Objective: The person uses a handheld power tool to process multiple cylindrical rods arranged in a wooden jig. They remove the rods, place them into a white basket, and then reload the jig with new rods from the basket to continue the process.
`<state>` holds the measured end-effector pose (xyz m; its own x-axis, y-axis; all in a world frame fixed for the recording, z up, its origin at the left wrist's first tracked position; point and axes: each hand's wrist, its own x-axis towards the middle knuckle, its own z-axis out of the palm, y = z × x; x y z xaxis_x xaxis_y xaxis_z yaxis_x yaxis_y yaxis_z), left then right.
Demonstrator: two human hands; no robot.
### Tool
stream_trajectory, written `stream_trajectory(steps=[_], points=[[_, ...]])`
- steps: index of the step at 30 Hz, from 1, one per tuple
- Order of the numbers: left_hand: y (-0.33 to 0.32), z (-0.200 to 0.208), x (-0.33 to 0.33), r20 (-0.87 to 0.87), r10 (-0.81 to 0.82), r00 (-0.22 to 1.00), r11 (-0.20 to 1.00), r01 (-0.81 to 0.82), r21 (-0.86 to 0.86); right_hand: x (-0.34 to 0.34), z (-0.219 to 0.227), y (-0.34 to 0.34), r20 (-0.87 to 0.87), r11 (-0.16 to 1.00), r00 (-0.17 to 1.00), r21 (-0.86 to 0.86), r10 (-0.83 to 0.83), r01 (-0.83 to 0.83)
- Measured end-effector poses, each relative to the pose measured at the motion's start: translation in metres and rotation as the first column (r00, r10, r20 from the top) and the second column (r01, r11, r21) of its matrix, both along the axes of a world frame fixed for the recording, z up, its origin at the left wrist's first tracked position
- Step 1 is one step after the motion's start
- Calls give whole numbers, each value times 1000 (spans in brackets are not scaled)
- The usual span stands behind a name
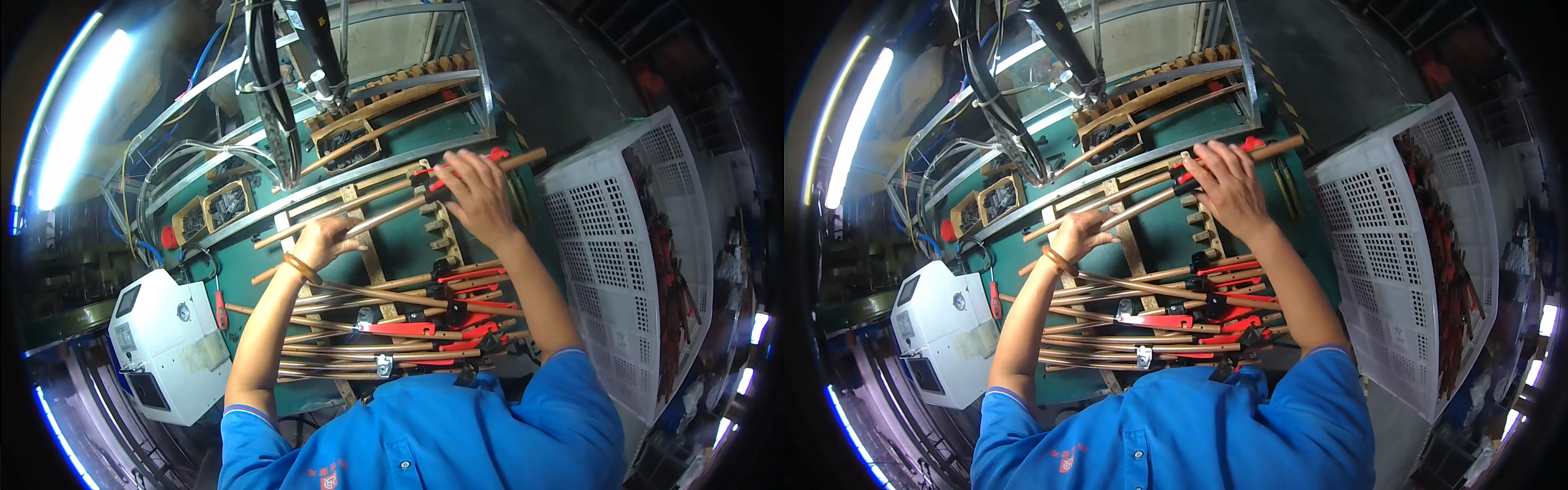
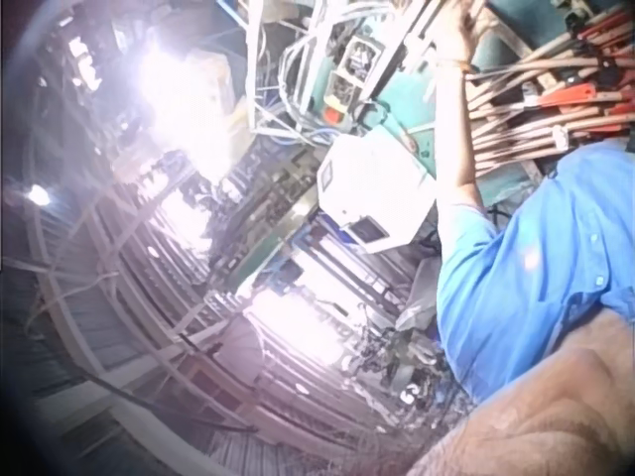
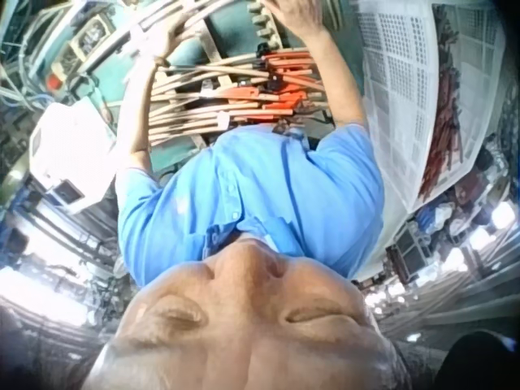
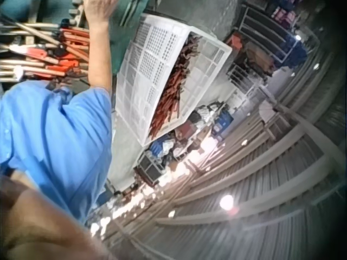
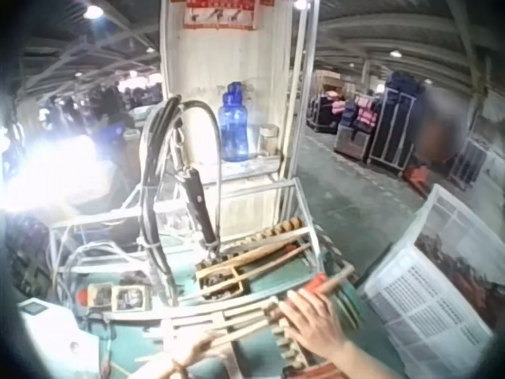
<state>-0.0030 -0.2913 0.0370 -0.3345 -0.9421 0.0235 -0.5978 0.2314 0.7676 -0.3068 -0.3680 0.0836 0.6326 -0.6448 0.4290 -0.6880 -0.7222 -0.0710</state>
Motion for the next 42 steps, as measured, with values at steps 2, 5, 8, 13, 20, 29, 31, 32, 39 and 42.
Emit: stream_trajectory(steps=[2,5,8,13,20,29,31,32,39,42], points=[[-3,-18,2,0,-26,1000,996,26,86,-13,-36,-23,-70,983,987,125,143,-133],[-13,-44,4,149,-6,989,991,-15,136,-14,-72,-30,-50,959,985,241,163,-147],[-9,-76,1,167,109,980,993,-115,25,-2,-76,-32,-82,967,988,232,130,-108],[-7,-74,-21,173,123,977,991,-130,28,-17,-81,-30,-96,966,992,254,83,-56],[-8,-72,-15,271,74,960,977,-124,173,-3,-95,-22,-179,980,984,197,21,14],[10,-54,-51,350,367,862,881,-201,-428,-4,-81,17,-68,964,995,252,-67,82],[32,-34,-45,296,330,896,872,-169,-460,-7,-61,39,70,943,998,331,-2,-22],[47,-31,-37,248,216,944,922,-113,-370,-12,-51,55,72,855,997,516,14,-49],[109,-45,5,217,-95,972,915,-1,403,-77,-80,97,-301,805,944,589,136,72],[106,-49,10,80,29,996,767,-73,638,-75,-73,83,-208,838,950,538,234,-88]])
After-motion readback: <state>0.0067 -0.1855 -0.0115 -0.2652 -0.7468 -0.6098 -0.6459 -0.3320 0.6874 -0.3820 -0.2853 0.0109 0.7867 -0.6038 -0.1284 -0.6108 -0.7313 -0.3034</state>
